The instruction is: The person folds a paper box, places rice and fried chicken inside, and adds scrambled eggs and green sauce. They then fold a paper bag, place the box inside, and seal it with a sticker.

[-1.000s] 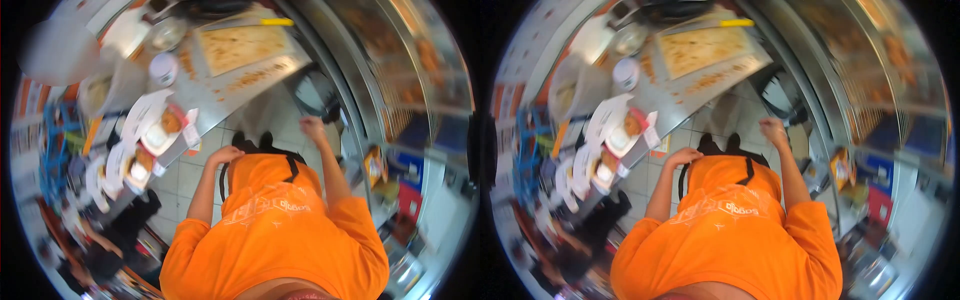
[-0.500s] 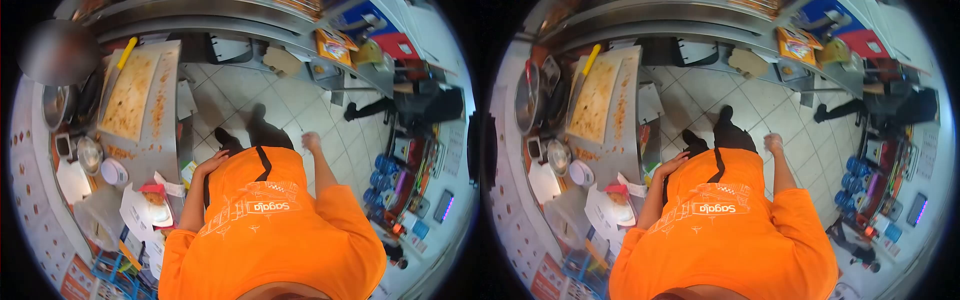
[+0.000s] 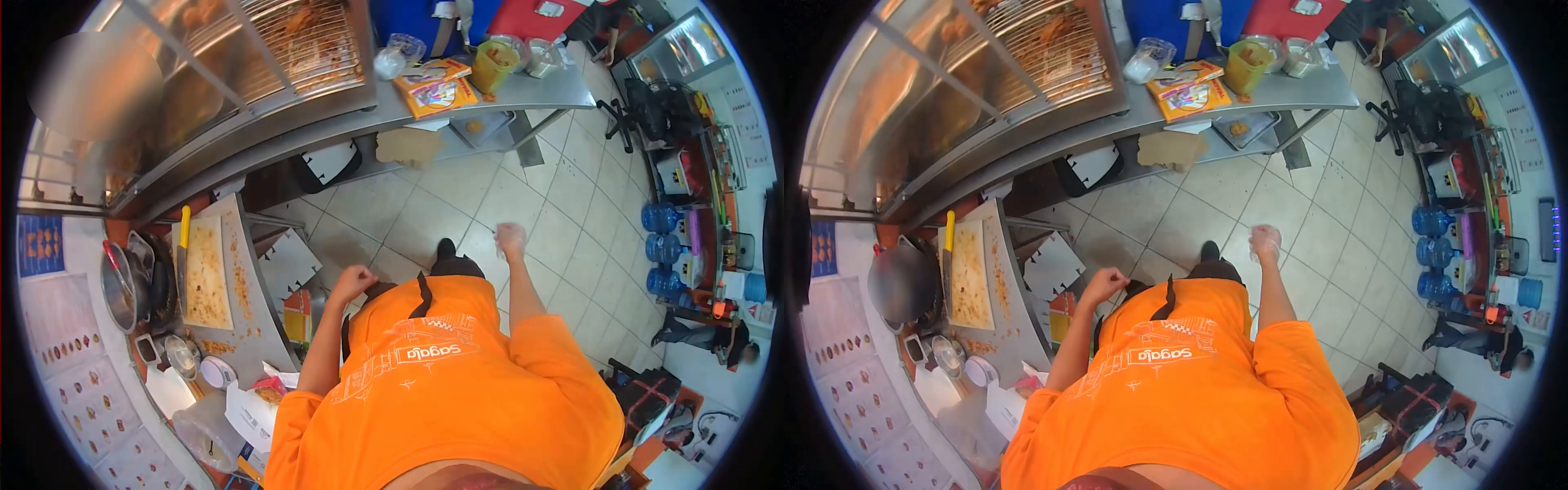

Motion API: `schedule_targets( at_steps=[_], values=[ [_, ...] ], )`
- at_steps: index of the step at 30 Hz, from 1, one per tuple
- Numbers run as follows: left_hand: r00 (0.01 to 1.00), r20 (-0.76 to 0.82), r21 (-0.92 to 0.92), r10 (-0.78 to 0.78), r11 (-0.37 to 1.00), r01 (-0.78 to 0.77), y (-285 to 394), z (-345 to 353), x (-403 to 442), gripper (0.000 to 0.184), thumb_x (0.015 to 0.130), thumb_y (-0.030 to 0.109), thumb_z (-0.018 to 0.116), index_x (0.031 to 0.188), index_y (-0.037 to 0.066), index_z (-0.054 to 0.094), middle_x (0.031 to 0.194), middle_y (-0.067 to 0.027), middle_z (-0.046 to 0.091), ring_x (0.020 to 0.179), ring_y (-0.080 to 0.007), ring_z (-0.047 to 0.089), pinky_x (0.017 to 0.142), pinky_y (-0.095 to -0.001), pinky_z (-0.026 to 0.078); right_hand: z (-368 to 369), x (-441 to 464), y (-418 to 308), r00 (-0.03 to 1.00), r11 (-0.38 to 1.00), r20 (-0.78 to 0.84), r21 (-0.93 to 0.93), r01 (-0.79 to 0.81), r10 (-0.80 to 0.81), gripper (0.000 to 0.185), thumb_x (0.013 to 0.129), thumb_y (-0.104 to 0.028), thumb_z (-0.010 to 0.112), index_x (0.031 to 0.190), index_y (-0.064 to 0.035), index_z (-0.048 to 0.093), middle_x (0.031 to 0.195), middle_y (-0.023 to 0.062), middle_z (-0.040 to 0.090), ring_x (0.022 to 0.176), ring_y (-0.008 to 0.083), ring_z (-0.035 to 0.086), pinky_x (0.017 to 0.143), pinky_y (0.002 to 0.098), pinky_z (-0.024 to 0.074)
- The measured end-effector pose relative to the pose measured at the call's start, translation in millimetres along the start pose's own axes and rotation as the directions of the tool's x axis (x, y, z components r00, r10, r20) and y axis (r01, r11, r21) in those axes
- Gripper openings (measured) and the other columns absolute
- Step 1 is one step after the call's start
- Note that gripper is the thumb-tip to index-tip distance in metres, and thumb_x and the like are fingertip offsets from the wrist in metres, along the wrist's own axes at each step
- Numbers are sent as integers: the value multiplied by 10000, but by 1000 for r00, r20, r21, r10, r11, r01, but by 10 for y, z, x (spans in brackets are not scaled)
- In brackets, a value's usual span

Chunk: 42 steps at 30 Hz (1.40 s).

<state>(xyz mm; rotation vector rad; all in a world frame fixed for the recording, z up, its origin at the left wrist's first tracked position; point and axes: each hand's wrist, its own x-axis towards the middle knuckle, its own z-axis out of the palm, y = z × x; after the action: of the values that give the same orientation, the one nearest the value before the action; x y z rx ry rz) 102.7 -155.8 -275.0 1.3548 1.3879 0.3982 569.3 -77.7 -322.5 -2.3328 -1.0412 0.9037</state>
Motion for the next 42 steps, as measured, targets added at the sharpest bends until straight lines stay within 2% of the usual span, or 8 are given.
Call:
schedule_targets(
  at_steps=[3,5,10,21,25,27,30,42],
  values=[
    [990,-139,273,36,962,3,701,162,449,333,857,302,697,703,11,650,656,-137,651,530,-191,536,541,-348,449,-101,300,-96,952,956,-113,49,290,-283,187,847,-142,572,899,-47,725,809,166,697,656,228,672,622,351,533],
    [989,-147,175,-10,984,36,992,389,784,327,873,302,655,756,-3,648,670,-203,616,567,-271,577,559,-389,458,-347,351,-399,991,827,133,554,-97,26,211,888,-175,588,968,-7,686,768,121,676,575,185,629,543,311,508],
    [995,-64,203,76,977,-62,1488,948,1264,232,888,245,583,874,48,705,792,-186,672,774,-335,664,714,-406,510,-731,621,-222,996,718,14,694,50,-83,203,889,-150,614,1008,9,655,754,77,648,557,147,589,516,278,476],
    [842,491,519,-223,851,-77,1418,1354,1075,353,918,320,501,1144,91,648,1157,-180,641,1058,-357,610,910,-426,479,-1213,992,1072,905,594,317,683,-425,282,271,865,-132,664,1118,-37,648,798,44,622,594,97,511,517,217,406],
    [802,401,524,-443,829,196,638,1614,1016,508,912,479,505,1287,143,571,1372,-208,497,1242,-361,498,1021,-453,408,-1181,872,834,829,582,397,590,-560,395,268,864,-173,669,1091,-34,640,800,21,572,571,86,424,488,198,343],
    [767,45,571,-641,646,507,647,1807,872,667,847,591,548,1380,197,477,1482,-264,320,1377,-409,317,1109,-499,293,-1145,793,691,836,652,428,531,-541,344,259,869,-172,662,1084,-30,641,801,25,577,576,82,427,487,198,340],
    [778,119,518,-617,708,481,682,1851,672,807,788,659,577,1438,220,389,1565,-220,158,1432,-448,144,1120,-619,185,-1100,822,714,857,802,452,401,-443,247,248,876,-167,649,1078,-23,644,799,31,586,580,73,431,488,198,336],
    [775,-19,18,-632,775,632,-970,2391,-700,614,760,346,678,1332,203,508,1351,-160,518,1254,-354,477,1027,-459,418,-1468,-97,2566,811,939,506,-313,-145,293,230,916,-219,531,1011,-70,678,759,39,615,597,93,489,544,242,399]
  ],
)
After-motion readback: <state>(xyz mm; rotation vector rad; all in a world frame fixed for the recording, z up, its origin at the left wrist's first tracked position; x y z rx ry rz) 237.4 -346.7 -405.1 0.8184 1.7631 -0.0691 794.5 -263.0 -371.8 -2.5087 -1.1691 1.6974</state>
